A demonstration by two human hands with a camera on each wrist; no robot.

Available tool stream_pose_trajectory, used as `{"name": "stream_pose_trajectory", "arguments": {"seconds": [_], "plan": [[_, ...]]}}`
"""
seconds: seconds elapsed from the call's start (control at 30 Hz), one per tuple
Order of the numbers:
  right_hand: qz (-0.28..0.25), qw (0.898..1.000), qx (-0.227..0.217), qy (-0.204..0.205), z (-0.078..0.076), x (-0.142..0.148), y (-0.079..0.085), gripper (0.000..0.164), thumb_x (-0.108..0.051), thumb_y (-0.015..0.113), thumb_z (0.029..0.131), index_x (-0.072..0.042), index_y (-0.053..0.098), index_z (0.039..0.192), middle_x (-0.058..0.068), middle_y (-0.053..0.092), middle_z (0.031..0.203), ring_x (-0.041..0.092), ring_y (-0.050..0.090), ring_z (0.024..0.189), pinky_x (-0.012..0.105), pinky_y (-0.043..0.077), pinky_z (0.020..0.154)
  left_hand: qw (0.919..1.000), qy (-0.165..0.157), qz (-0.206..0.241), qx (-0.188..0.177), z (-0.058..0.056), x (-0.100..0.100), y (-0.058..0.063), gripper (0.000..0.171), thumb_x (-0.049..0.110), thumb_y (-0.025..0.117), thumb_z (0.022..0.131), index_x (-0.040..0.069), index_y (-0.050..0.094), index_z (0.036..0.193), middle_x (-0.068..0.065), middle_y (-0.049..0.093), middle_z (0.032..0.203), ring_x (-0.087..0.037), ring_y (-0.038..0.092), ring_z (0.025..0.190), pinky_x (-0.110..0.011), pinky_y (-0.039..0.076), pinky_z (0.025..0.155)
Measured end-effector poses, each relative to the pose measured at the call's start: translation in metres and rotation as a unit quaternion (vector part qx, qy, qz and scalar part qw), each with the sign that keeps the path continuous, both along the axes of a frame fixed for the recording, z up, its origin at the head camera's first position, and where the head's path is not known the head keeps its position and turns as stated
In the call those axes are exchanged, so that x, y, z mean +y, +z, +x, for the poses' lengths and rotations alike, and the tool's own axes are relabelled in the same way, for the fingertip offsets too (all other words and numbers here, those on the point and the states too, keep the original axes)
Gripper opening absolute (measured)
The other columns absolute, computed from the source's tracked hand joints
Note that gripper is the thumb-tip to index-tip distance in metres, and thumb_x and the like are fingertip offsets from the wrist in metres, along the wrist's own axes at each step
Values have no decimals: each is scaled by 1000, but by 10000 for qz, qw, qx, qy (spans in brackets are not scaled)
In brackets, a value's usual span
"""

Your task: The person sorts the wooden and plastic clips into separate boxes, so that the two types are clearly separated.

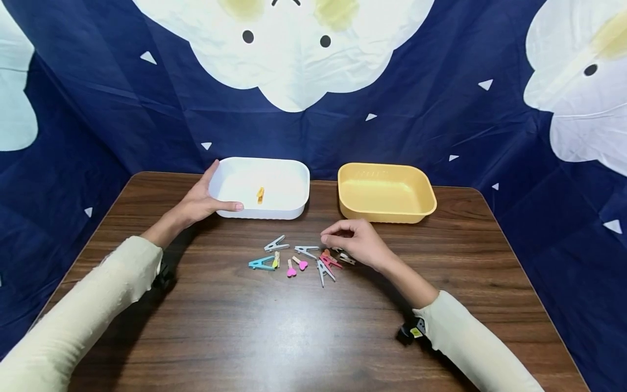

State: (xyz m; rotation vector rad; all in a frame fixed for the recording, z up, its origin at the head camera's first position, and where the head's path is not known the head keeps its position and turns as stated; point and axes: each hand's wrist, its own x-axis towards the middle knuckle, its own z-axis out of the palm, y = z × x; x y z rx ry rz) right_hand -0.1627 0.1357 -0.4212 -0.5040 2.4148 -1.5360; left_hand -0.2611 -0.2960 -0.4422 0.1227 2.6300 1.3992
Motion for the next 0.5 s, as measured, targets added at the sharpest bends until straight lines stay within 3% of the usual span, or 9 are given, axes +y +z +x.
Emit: {"name": "stream_pose_trajectory", "arguments": {"seconds": [0.5], "plan": [[115,9994,-307,65,14,26,-7,18,-18,84,102,-5,87,114,4,84,100,7,66,80,22,53,68,10000,-23,24,-1,0,1,0,153,29,102,85,25,-19,180,-8,-10,191,-37,0,178,-63,7,143]]}}
